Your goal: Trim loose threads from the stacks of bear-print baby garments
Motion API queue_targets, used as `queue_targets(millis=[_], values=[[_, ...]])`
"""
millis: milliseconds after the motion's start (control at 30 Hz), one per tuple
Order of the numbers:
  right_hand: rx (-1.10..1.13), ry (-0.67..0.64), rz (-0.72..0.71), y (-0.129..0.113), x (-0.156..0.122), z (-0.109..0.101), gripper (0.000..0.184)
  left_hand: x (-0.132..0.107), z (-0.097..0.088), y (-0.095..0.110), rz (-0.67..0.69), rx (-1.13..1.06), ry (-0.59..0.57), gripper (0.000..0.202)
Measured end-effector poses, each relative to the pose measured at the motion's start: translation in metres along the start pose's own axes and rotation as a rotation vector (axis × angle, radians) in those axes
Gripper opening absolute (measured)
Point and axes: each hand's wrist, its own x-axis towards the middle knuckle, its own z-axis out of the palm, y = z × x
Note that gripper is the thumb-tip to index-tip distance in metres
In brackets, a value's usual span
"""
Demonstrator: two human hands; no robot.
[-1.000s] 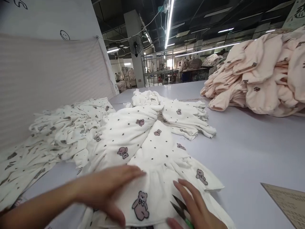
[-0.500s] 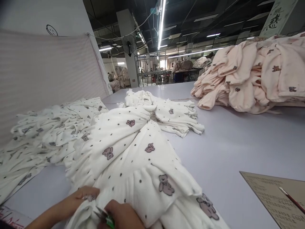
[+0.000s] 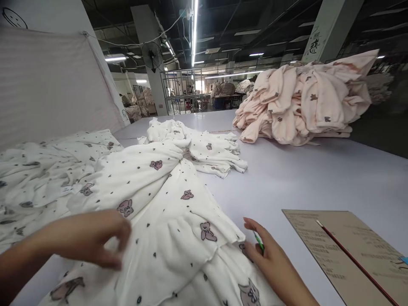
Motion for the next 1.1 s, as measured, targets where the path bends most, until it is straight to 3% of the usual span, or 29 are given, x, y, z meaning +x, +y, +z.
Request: queue_targets(millis=[100, 167, 233, 333, 467, 600, 733, 867, 967, 1100], values=[[0.028, -0.069, -0.037, -0.004, 0.003, 0.01, 0.037, 0.04, -0.006, 0.065, 0.269, 0.081, 0.009, 0.032], [0.062, -0.081, -0.09, -0.02, -0.002, 0.018, 0.034, 0.071, 0.01, 0.096, 0.392, 0.08, 0.135, 0.047], [0.089, -0.062, -0.15, -0.037, -0.01, 0.022, 0.031, 0.1, 0.033, 0.109, 0.447, 0.105, 0.249, 0.052], [0.1, -0.043, -0.223, -0.056, -0.02, 0.022, 0.022, 0.126, 0.063, 0.102, 0.397, -0.104, 0.358, 0.024], [0.132, -0.044, -0.259, -0.069, -0.027, 0.023, 0.025, 0.131, 0.071, 0.079, 0.252, -0.384, 0.424, 0.013], [0.181, -0.084, -0.282, -0.076, -0.023, 0.028, 0.027, 0.126, 0.065, 0.068, 0.195, -0.596, 0.315, 0.016], [0.172, -0.063, -0.349, -0.079, -0.014, 0.033, 0.024, 0.119, 0.065, 0.068, 0.266, -0.68, 0.224, 0.016], [0.08, 0.052, -0.443, -0.08, -0.014, 0.037, 0.02, 0.116, 0.072, 0.066, 0.236, -0.742, 0.275, 0.023], [-0.028, 0.201, -0.562, -0.078, -0.019, 0.043, 0.01, 0.12, 0.078, 0.061, 0.164, -0.842, 0.213, 0.032], [-0.135, 0.065, -0.78, -0.073, -0.029, 0.056, 0.012, 0.121, 0.081, 0.06, 0.125, -0.961, 0.203, 0.038]])
